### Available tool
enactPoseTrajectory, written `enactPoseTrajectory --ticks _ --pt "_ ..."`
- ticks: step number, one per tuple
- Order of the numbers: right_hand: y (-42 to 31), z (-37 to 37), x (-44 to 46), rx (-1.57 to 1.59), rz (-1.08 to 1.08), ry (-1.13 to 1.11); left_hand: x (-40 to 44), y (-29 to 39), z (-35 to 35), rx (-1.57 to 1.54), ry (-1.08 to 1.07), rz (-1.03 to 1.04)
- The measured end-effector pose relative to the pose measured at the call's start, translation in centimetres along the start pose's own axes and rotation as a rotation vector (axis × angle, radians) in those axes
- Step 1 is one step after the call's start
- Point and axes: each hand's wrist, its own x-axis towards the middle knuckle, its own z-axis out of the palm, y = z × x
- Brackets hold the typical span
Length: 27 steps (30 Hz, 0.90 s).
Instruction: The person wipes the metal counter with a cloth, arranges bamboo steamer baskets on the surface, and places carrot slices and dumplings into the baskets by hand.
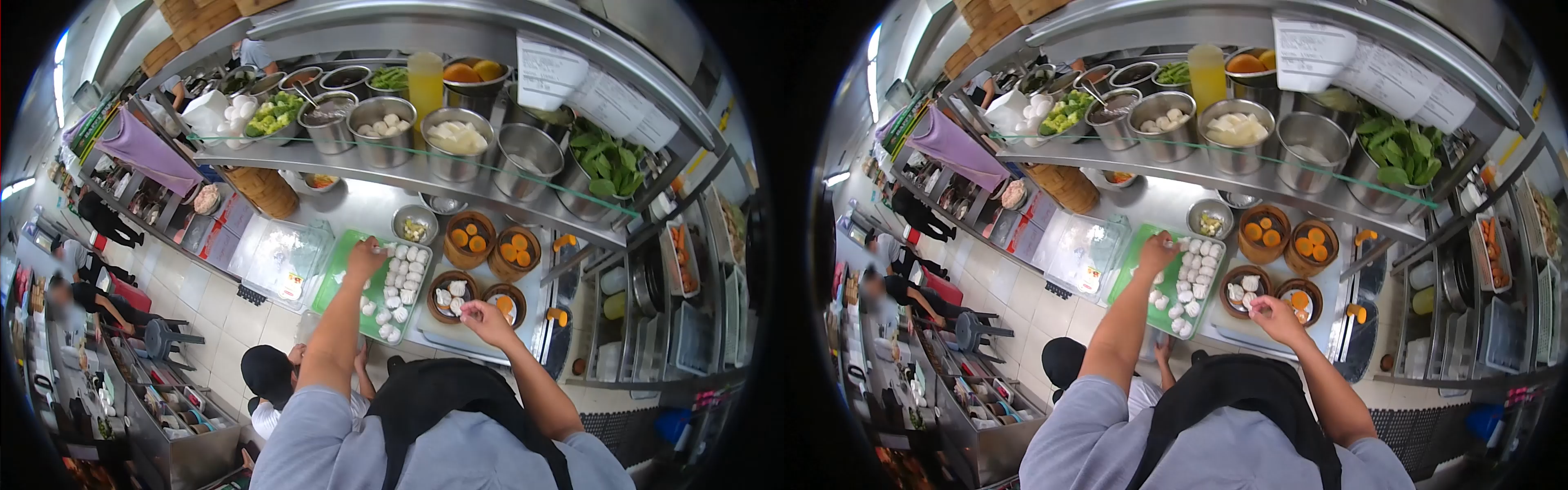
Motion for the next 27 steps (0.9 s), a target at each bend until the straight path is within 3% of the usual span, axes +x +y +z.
enactPoseTrajectory --ticks 2,5,12,17,20,21,22,23,27 --pt "0.1 0.1 0.1 -0.012 0.018 -0.029 0.5 1.6 0.7 -0.002 -0.053 -0.15" --pt "0.0 0.5 0.3 -0.015 0.029 -0.061 0.9 0.7 2.6 0.111 -0.088 -0.047" --pt "-1.7 0.3 0.3 0.108 0.205 -0.112 1.3 0.4 0.6 0.08 -0.229 -0.191" --pt "-2.6 -0.1 0.4 0.259 0.24 -0.124 0.6 1.9 -2.8 -0.212 -0.204 -0.378" --pt "-4.5 0.3 0.7 0.705 0.299 -0.051 -1.7 6.8 -2.9 -0.323 -0.151 0.024" --pt "-5.6 0.6 1.0 0.709 0.3 -0.063 -2.8 8.9 -2.3 -0.389 -0.181 0.157" --pt "-6.9 0.9 1.5 0.9 0.372 -0.008 -4.2 12.0 -2.6 -0.315 -0.316 0.132" --pt "-7.7 1.2 2.0 1.087 0.443 0.05 -5.9 14.5 -2.4 -0.341 -0.324 0.285" --pt "-0.7 1.2 4.6 1.193 0.464 0.085 -8.1 18.7 -0.4 -0.339 -0.362 0.345"
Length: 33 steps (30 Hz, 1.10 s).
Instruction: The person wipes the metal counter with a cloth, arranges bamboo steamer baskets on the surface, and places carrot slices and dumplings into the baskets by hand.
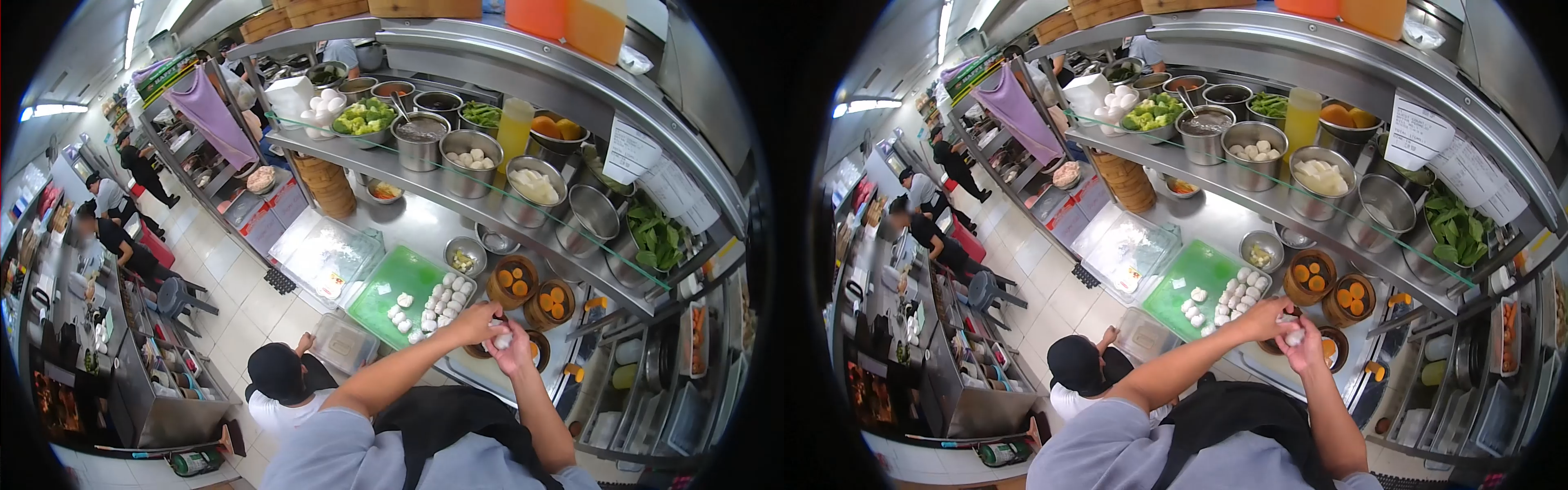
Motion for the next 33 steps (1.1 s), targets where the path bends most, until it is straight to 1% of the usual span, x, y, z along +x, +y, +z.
enactPoseTrajectory --ticks 1,2,3,4,5,6,7,8,10,11,12,14,15,16,17,18,19,20,21,23,24,26,27,30,31,32,33 --pt "0.4 -0.9 0.9 0.086 0.006 0.094 0.2 0.2 0.1 -0.127 0.019 -0.125" --pt "0.4 -1.1 0.3 0.084 0.01 0.087 0.5 0.3 0.6 -0.256 0.038 -0.249" --pt "0.1 -1.5 -0.6 0.04 0.054 0.026 0.7 -1.0 2.1 -0.256 0.115 -0.172" --pt "-0.5 -1.1 -1.9 -0.005 0.098 -0.035 0.3 -0.7 2.3 -0.251 0.122 -0.173" --pt "-0.8 1.1 -3.6 -0.027 0.135 0.033 0.0 -0.2 2.5 -0.22 0.059 -0.099" --pt "-0.9 0.9 -3.7 -0.026 0.138 0.029 -0.4 0.4 2.7 -0.19 -0.008 -0.025" --pt "-0.8 0.5 -4.0 -0.049 0.178 -0.006 -0.8 1.2 3.1 -0.123 -0.081 -0.01" --pt "-0.8 -0.1 -4.3 -0.067 0.214 -0.04 -1.1 1.9 3.3 -0.119 -0.088 -0.01" --pt "-0.2 -1.4 -4.2 -0.078 0.186 -0.025 -1.7 3.2 3.9 -0.113 -0.105 0.042" --pt "-0.1 -1.9 -4.4 -0.067 0.158 -0.036 -1.7 3.4 4.5 -0.102 -0.063 0.054" --pt "0.0 -2.5 -4.6 -0.055 0.128 -0.04 -1.7 3.6 5.0 -0.107 -0.088 0.061" --pt "-0.2 -2.9 -5.0 -0.056 0.097 -0.004 -1.7 4.0 6.2 -0.106 0.019 0.145" --pt "-0.1 -2.7 -5.4 -0.039 0.066 0.041 -1.6 3.8 7.0 -0.079 0.052 0.21" --pt "0.1 -3.4 -5.5 -0.025 0.072 0.037 -1.5 3.8 7.7 -0.062 0.081 0.278" --pt "0.4 -4.4 -5.3 -0.006 0.075 0.035 -1.6 4.5 7.7 0.011 0.022 0.264" --pt "0.9 -5.9 -5.1 0.008 0.06 -0.049 -1.6 5.0 7.7 0.088 -0.036 0.256" --pt "1.3 -6.9 -5.3 0.019 0.043 -0.137 -1.5 4.8 8.3 0.136 -0.037 0.287" --pt "1.1 -6.9 -6.0 0.012 0.061 -0.141 -1.4 4.6 9.0 0.189 -0.03 0.317" --pt "0.9 -6.7 -6.5 0.002 0.084 -0.156 -1.3 5.1 9.2 0.169 -0.082 0.337" --pt "1.0 -6.9 -7.4 0.047 0.072 -0.096 -1.2 6.4 9.2 0.126 -0.075 0.315" --pt "1.0 -6.9 -7.7 0.052 0.083 -0.07 -1.3 6.5 9.7 0.125 -0.103 0.32" --pt "1.1 -7.0 -8.7 0.063 0.071 -0.044 -1.3 6.5 10.5 -0.033 -0.09 0.263" --pt "1.3 -7.3 -8.9 0.069 0.071 -0.05 -1.2 6.6 10.9 -0.121 -0.102 0.112" --pt "0.9 -8.2 -9.6 0.089 0.064 -0.048 -0.3 7.0 11.9 -0.178 -0.102 0.068" --pt "0.4 -8.6 -9.9 0.091 0.06 -0.038 0.5 6.1 12.5 -0.17 -0.111 0.069" --pt "-0.3 -9.3 -10.0 0.101 0.059 -0.041 1.7 4.8 12.9 -0.246 -0.123 -0.062" --pt "-1.2 -10.3 -10.2 -0.024 -0.026 0.022 2.5 3.4 13.1 -0.321 -0.132 -0.197"
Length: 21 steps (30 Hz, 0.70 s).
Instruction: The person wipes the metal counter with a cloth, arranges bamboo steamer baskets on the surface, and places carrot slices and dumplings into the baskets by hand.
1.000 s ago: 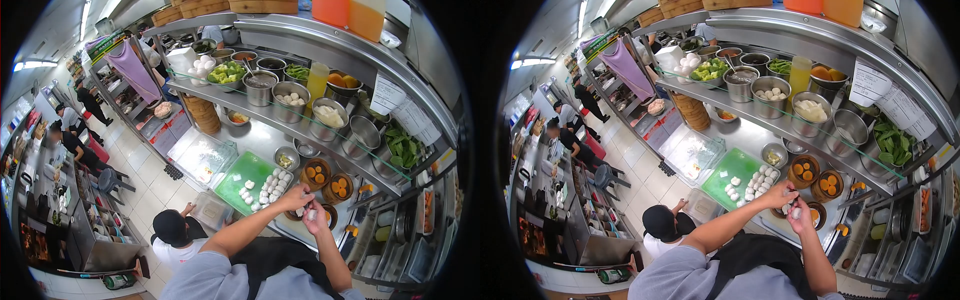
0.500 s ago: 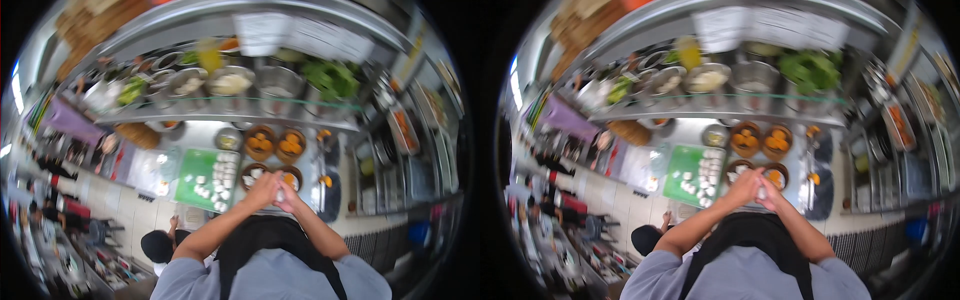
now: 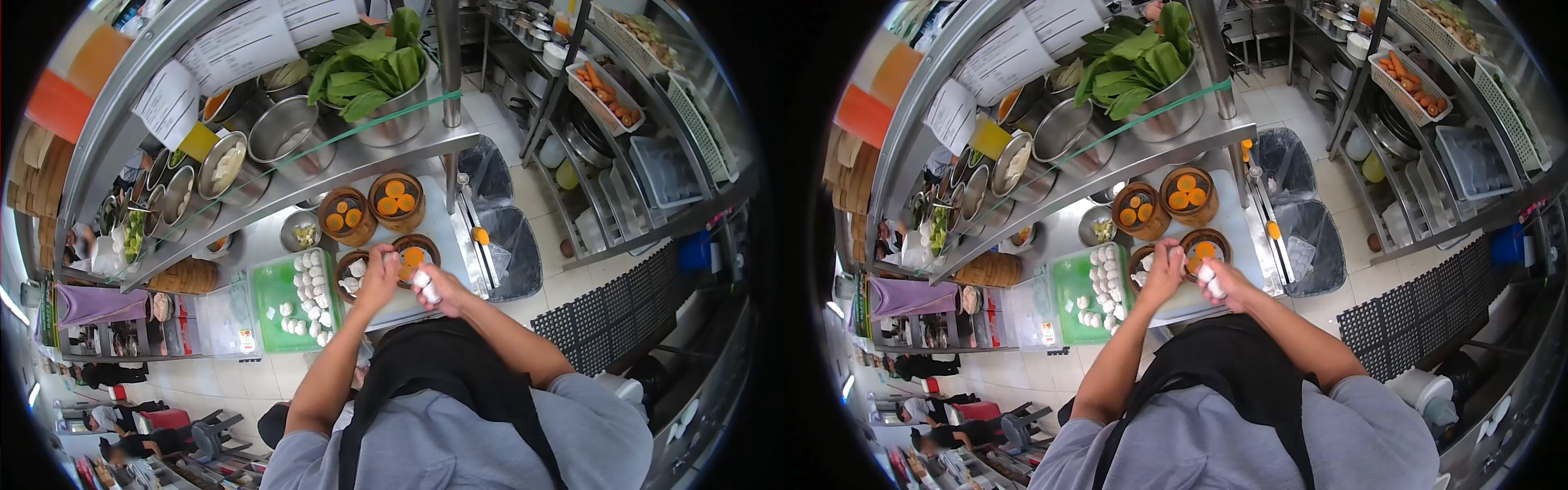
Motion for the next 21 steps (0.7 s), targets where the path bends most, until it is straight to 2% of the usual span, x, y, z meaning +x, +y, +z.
enactPoseTrajectory --ticks 1,2,3,4,5,7,8,9,10,11,13,16,19,21 --pt "-1.0 -1.0 0.0 -0.127 -0.086 0.061 0.7 0.5 -0.7 0.005 0.0 -0.005" --pt "-2.0 -1.9 -0.1 -0.123 -0.082 0.058 1.4 1.2 -1.7 -0.033 -0.087 -0.184" --pt "-2.9 -2.7 -0.1 -0.391 -0.151 0.15 1.7 1.8 -2.6 -0.073 -0.173 -0.365" --pt "-3.6 -3.5 0.1 -0.659 -0.221 0.242 2.1 0.6 -3.2 -0.067 -0.207 -0.376" --pt "-3.8 -4.6 0.8 -0.653 -0.218 0.235 2.2 0.9 -3.5 -0.061 -0.204 -0.383" --pt "-3.7 -6.5 2.8 -1.102 -0.561 0.201 2.3 1.4 -3.6 0.131 -0.286 -0.311" --pt "-4.9 -5.3 2.4 -1.23 -0.488 0.197 2.2 1.1 -3.4 0.137 -0.285 -0.314" --pt "-5.3 -4.6 2.7 -1.226 -0.49 0.195 2.1 0.9 -2.9 0.336 -0.218 -0.155" --pt "-5.4 -4.0 3.0 -1.449 -0.489 0.223 2.1 0.8 -2.5 0.533 -0.149 0.007" --pt "-5.6 -3.5 3.4 -1.671 -0.484 0.25 2.1 0.7 -2.2 0.537 -0.147 0.005" --pt "-5.8 -2.3 4.5 -1.748 -0.471 0.224 2.2 0.4 -1.6 0.665 -0.284 -0.046" --pt "-5.4 -1.2 5.9 -1.87 -0.456 0.199 2.2 0.1 -0.6 0.73 -0.303 0.066" --pt "-4.8 -1.2 7.2 -1.941 -0.44 0.194 2.5 0.2 0.2 0.699 -0.38 -0.035" --pt "-4.7 -1.5 7.6 -1.972 -0.421 0.188 2.5 -1.3 0.5 0.727 -0.333 0.011"
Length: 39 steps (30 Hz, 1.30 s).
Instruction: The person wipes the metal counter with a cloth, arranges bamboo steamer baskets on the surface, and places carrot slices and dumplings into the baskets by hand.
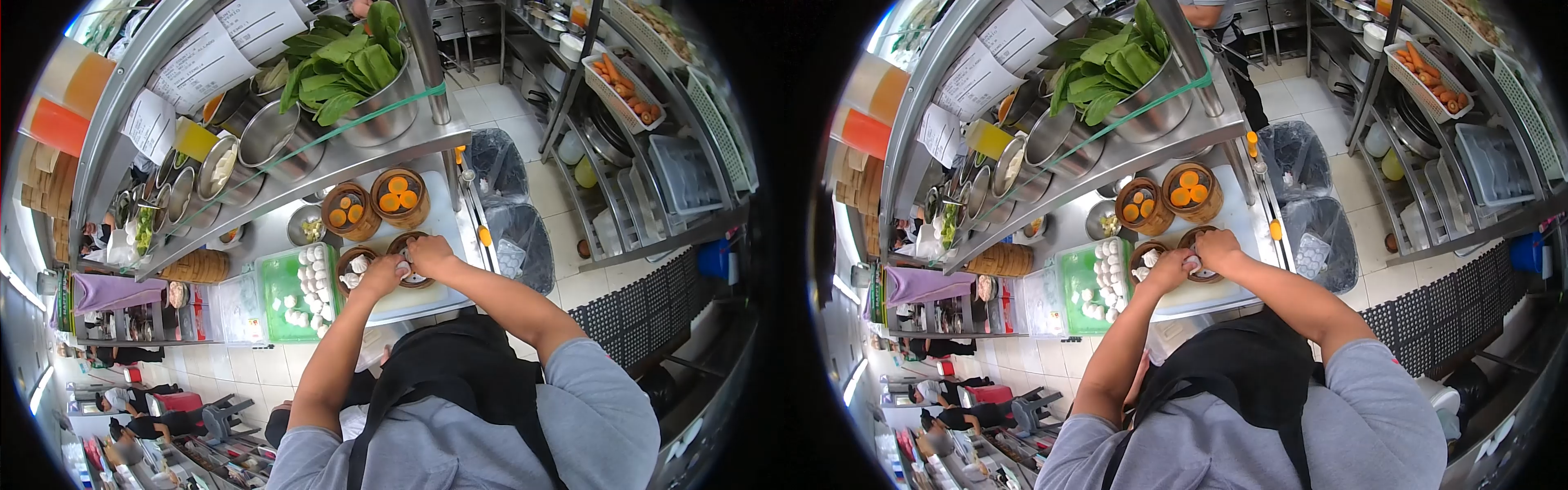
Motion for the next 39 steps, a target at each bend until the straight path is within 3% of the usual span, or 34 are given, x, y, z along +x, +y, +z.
enactPoseTrajectory --ticks 6,8,9,11,12,14,17,18,23,24,26,31,33,34,36,39 --pt "1.5 -2.0 -1.8 0.174 0.109 0.03 0.0 -1.7 1.5 0.052 0.103 0.06" --pt "3.1 -1.9 -2.3 0.781 0.184 0.064 0.1 -1.7 1.7 0.038 0.122 0.046" --pt "3.7 -1.7 -2.6 0.779 0.184 0.062 0.2 -1.8 1.7 0.035 0.096 0.019" --pt "4.8 -1.5 -3.7 1.807 0.414 -0.149 0.2 -1.7 1.9 0.028 0.066 -0.003" --pt "5.2 -1.2 -4.3 1.807 0.42 -0.144 -0.2 -1.6 1.9 0.057 0.147 0.052" --pt "6.1 -0.5 -5.1 2.298 0.283 -0.22 -0.3 0.4 0.7 0.085 0.227 0.119" --pt "5.8 -0.5 -6.2 2.456 0.151 -0.246 -2.4 7.4 -3.1 -0.12 0.274 0.118" --pt "5.5 -0.6 -6.4 2.507 0.065 -0.272 -2.7 9.5 -3.6 -0.13 0.308 0.212" --pt "3.1 -1.0 -6.1 2.47 0.051 -0.243 -1.4 10.3 -2.5 0.013 0.382 0.366" --pt "2.7 -1.1 -5.9 2.34 0.089 -0.209 -1.0 9.8 -2.4 0.018 0.379 0.374" --pt "2.3 -1.4 -5.8 2.081 0.165 -0.141 -0.8 8.9 -2.3 -0.045 0.43 0.346" --pt "3.1 -1.6 -6.0 2.038 0.119 -0.174 -1.5 8.6 -4.1 -0.149 0.29 0.189" --pt "3.7 -0.5 -5.4 1.711 0.165 -0.075 -1.7 8.8 -4.6 -0.141 0.272 0.272" --pt "3.8 -1.1 -5.5 1.713 0.168 -0.076 -1.8 8.7 -4.7 -0.134 0.257 0.353" --pt "3.8 -3.0 -5.4 1.448 0.061 -0.105 -1.8 7.7 -4.6 -0.031 0.208 0.338" --pt "3.6 -3.9 -4.5 1.313 0.036 -0.064 -1.4 6.6 -4.2 0.07 0.207 0.323"
